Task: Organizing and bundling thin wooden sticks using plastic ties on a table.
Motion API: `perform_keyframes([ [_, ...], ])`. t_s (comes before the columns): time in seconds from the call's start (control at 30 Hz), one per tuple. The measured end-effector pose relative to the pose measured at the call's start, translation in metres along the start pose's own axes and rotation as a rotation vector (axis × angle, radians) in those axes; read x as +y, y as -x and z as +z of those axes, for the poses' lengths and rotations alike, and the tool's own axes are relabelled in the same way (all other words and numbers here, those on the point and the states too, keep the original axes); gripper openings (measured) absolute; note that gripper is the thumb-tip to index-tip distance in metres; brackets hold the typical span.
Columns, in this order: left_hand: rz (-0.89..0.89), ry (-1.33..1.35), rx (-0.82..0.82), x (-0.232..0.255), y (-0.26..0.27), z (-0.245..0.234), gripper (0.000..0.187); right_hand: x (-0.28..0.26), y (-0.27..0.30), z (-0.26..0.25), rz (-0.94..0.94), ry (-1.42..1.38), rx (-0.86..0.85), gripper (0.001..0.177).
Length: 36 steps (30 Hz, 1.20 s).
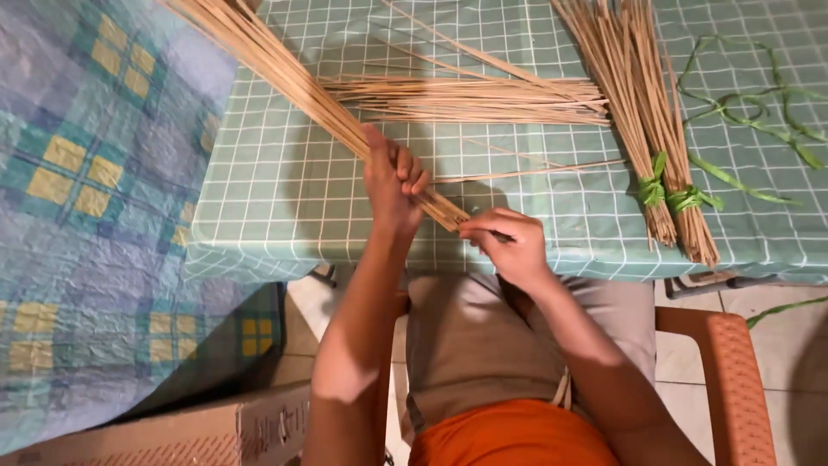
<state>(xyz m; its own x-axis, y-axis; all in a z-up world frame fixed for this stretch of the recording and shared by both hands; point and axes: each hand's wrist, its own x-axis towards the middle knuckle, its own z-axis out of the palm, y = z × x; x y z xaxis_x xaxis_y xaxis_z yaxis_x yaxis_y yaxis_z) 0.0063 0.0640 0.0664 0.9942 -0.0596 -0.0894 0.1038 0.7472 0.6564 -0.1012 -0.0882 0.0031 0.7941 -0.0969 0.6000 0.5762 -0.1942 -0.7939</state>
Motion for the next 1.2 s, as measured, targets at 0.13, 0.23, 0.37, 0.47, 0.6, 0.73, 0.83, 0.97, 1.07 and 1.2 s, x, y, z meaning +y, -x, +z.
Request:
perform_keyframes([
  [0.13,0.018,-0.002,-0.017,-0.002,-0.005,0.002,0.050,0.013,0.008,0.013,0.115,-0.102,0.265,0.022],
  [0.23,0.011,-0.010,-0.018,-0.003,-0.007,-0.003,0.050,0.005,0.006,0.010,0.140,-0.103,0.194,0.025],
  [0.37,0.005,-0.019,-0.009,-0.004,-0.007,-0.003,0.050,0.003,0.006,0.003,0.117,-0.039,0.105,0.017],
  [0.47,0.005,-0.011,-0.013,-0.003,-0.004,-0.002,0.049,-0.002,0.006,0.002,0.132,-0.044,0.081,0.019],
  [0.6,-0.019,-0.051,-0.018,0.001,0.004,0.006,0.052,-0.004,0.003,0.002,0.057,-0.118,0.038,0.017],
  [0.73,-0.043,-0.030,-0.052,-0.002,0.002,0.005,0.052,-0.003,0.002,0.005,0.051,-0.145,0.075,0.016],
  [0.83,-0.050,-0.032,-0.050,-0.002,0.004,0.008,0.052,0.007,0.011,0.010,0.113,-0.146,0.147,0.018],
  [0.97,-0.051,-0.042,-0.075,0.005,0.002,0.001,0.051,-0.005,0.006,0.011,0.087,-0.172,0.065,0.018],
  [1.07,-0.071,-0.047,-0.096,0.011,0.001,0.000,0.052,-0.011,0.003,0.009,0.098,-0.182,0.001,0.028],
  [1.2,-0.069,0.004,-0.085,0.003,0.004,0.009,0.052,0.003,0.007,0.007,0.113,-0.042,0.097,0.021],
])
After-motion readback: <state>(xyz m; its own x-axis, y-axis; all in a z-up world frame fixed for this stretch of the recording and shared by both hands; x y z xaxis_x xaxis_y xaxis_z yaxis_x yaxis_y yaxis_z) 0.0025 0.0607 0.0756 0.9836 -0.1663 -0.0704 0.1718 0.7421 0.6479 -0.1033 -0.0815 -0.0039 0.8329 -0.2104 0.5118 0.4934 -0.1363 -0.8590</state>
